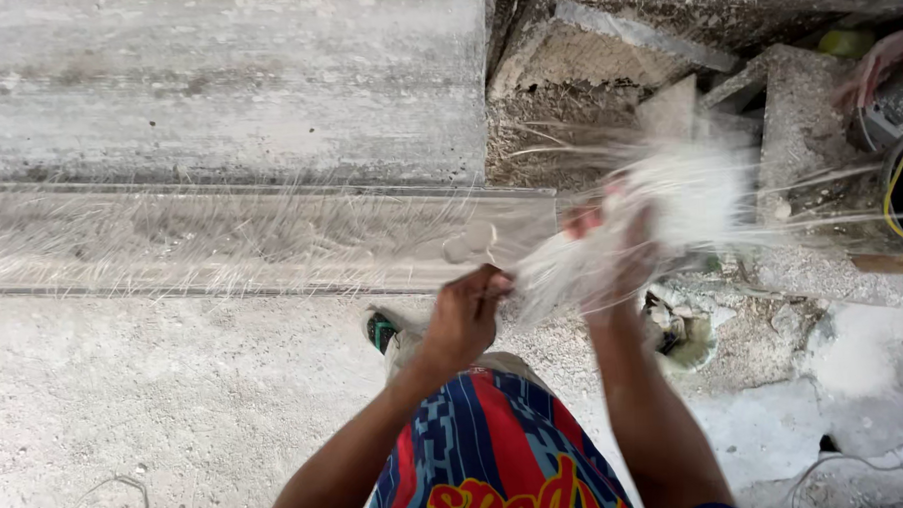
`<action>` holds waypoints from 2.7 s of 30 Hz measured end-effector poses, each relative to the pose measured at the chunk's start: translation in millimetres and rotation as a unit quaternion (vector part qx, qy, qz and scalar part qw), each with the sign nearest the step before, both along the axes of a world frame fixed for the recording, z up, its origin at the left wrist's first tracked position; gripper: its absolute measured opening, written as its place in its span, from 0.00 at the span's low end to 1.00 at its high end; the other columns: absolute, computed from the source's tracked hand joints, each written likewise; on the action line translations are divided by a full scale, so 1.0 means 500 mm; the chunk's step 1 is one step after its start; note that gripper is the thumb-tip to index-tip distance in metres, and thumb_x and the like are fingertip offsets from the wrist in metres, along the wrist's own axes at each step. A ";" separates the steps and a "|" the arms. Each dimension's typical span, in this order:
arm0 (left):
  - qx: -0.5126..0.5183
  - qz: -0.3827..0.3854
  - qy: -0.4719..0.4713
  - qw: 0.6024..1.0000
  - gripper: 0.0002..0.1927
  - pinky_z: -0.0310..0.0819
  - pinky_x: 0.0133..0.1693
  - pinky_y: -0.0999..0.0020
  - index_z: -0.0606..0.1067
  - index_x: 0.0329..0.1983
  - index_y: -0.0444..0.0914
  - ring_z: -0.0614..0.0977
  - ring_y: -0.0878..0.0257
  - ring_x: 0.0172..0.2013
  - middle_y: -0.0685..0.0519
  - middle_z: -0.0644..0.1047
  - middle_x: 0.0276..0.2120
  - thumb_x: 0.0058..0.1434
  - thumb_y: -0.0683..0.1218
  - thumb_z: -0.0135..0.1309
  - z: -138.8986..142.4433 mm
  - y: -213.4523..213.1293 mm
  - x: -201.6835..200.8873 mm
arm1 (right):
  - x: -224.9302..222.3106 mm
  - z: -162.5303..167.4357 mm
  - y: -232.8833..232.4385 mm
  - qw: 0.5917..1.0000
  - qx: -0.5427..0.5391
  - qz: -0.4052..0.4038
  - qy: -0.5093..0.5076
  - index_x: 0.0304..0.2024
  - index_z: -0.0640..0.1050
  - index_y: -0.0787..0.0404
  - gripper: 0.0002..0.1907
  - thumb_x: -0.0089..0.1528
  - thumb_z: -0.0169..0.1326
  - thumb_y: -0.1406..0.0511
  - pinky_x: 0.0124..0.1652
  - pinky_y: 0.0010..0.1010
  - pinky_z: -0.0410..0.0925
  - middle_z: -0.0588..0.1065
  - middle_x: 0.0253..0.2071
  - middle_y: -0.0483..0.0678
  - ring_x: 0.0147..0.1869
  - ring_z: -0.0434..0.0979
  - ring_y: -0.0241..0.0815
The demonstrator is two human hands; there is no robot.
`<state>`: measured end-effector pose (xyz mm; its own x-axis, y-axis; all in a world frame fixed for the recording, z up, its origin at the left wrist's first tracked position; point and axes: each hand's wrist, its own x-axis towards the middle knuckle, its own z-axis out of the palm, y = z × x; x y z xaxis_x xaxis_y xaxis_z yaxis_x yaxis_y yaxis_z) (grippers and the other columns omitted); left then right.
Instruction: The person scoops a white paste from a bucket and spreads it by hand over a long decorative mold. They then place a bundle of white fibers over the paste and press it into the surface, repeating the process along the length of the mold.
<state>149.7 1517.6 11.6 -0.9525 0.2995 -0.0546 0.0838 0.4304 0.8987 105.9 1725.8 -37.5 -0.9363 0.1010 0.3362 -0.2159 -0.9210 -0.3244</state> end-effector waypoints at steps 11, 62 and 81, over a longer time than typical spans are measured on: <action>-0.269 -0.017 0.098 0.958 0.16 0.75 0.25 0.58 0.73 0.32 0.38 0.82 0.54 0.24 0.48 0.79 0.23 0.75 0.50 0.47 -0.169 -0.061 -0.097 | -0.089 0.015 0.459 0.858 0.139 -0.454 -0.194 0.38 0.75 0.58 0.19 0.75 0.47 0.53 0.22 0.28 0.60 0.73 0.31 0.48 0.25 0.65 0.36; 0.069 0.024 0.089 0.993 0.18 0.81 0.34 0.60 0.75 0.40 0.35 0.85 0.57 0.30 0.46 0.83 0.33 0.79 0.49 0.39 -0.016 0.029 -0.047 | -0.036 -0.056 0.083 0.984 0.064 -0.111 -0.126 0.71 0.59 0.50 0.30 0.74 0.38 0.43 0.61 0.42 0.61 0.61 0.69 0.43 0.69 0.66 0.43; 0.096 -0.162 0.015 0.982 0.17 0.74 0.24 0.60 0.78 0.45 0.34 0.78 0.56 0.20 0.42 0.80 0.25 0.75 0.50 0.43 -0.004 0.179 -0.077 | 0.047 -0.038 0.156 0.973 0.048 -0.227 -0.018 0.62 0.68 0.65 0.19 0.81 0.50 0.55 0.36 0.35 0.73 0.76 0.44 0.52 0.38 0.78 0.43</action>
